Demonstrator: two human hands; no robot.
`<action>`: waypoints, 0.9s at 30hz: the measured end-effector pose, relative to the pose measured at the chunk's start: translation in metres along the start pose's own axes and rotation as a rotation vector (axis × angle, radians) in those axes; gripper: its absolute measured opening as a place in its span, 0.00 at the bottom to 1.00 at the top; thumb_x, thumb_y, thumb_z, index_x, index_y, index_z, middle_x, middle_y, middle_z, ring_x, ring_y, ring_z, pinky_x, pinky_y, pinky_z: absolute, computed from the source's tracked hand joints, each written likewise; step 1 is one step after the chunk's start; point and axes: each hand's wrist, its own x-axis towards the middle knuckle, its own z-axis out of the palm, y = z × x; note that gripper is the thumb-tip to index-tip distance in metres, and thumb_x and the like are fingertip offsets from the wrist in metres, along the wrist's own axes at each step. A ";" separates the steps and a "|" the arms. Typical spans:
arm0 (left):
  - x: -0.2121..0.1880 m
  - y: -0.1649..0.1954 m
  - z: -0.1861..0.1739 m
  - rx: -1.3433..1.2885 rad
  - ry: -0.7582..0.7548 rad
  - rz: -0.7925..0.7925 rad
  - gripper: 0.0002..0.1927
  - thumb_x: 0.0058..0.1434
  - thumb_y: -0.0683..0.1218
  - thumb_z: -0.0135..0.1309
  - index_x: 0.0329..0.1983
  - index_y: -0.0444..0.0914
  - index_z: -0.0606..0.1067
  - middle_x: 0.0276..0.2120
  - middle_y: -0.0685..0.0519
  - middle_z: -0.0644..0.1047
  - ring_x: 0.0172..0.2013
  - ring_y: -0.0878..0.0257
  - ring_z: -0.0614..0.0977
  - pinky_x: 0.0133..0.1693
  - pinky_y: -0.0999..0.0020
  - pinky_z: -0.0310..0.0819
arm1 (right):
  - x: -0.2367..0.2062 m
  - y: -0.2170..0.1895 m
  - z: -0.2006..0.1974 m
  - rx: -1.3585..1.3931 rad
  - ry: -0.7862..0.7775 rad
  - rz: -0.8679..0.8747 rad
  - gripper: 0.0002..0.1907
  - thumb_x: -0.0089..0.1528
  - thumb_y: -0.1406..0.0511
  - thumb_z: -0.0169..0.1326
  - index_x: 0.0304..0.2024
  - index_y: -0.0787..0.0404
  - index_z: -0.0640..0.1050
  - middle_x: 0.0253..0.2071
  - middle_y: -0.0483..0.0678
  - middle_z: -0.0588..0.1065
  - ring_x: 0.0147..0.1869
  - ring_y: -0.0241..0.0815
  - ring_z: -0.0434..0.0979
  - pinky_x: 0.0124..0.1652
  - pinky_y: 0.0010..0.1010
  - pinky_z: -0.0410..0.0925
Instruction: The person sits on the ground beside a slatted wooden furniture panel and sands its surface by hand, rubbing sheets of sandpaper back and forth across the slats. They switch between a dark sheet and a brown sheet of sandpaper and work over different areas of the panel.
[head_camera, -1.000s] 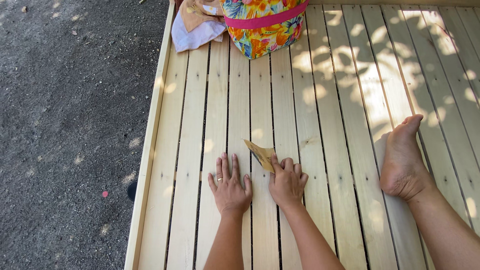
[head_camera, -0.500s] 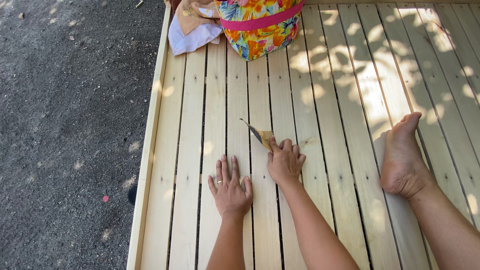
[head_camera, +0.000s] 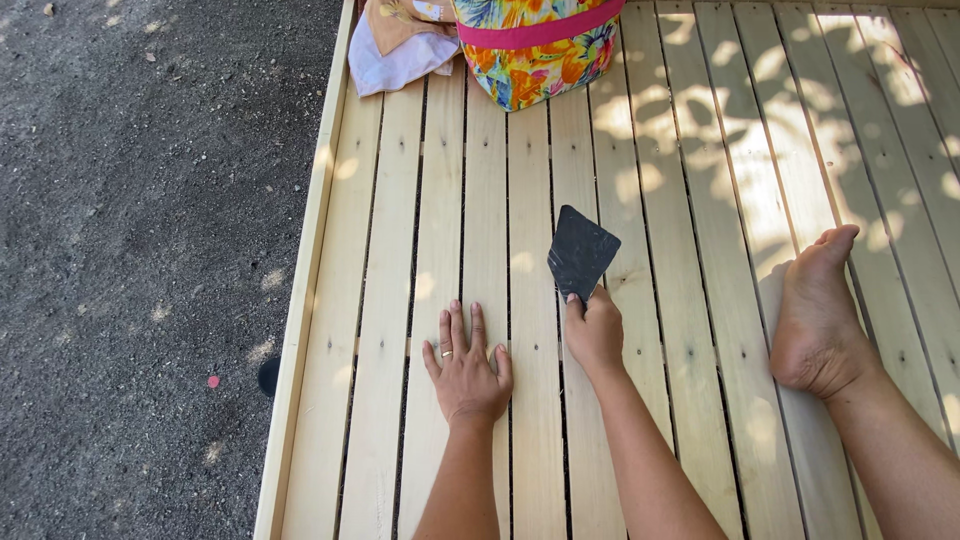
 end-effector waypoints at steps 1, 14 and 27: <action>0.000 0.000 0.000 -0.001 0.000 -0.002 0.38 0.64 0.59 0.35 0.78 0.51 0.45 0.78 0.55 0.42 0.75 0.60 0.43 0.69 0.44 0.31 | -0.005 -0.005 0.000 -0.116 0.020 -0.006 0.14 0.61 0.66 0.53 0.49 0.61 0.81 0.38 0.52 0.79 0.37 0.50 0.79 0.39 0.40 0.70; 0.001 0.000 -0.001 0.031 -0.027 -0.011 0.39 0.64 0.59 0.35 0.78 0.51 0.44 0.78 0.56 0.41 0.75 0.61 0.42 0.70 0.45 0.31 | -0.032 -0.012 0.005 -0.406 -0.016 -0.191 0.10 0.66 0.61 0.60 0.36 0.62 0.82 0.32 0.50 0.80 0.38 0.51 0.81 0.37 0.45 0.68; 0.000 0.000 0.000 0.022 -0.009 -0.004 0.39 0.64 0.58 0.34 0.78 0.51 0.44 0.77 0.56 0.41 0.75 0.61 0.42 0.69 0.45 0.30 | -0.036 0.001 -0.003 -0.029 0.148 0.041 0.11 0.60 0.61 0.62 0.35 0.63 0.82 0.31 0.49 0.81 0.36 0.47 0.82 0.38 0.37 0.72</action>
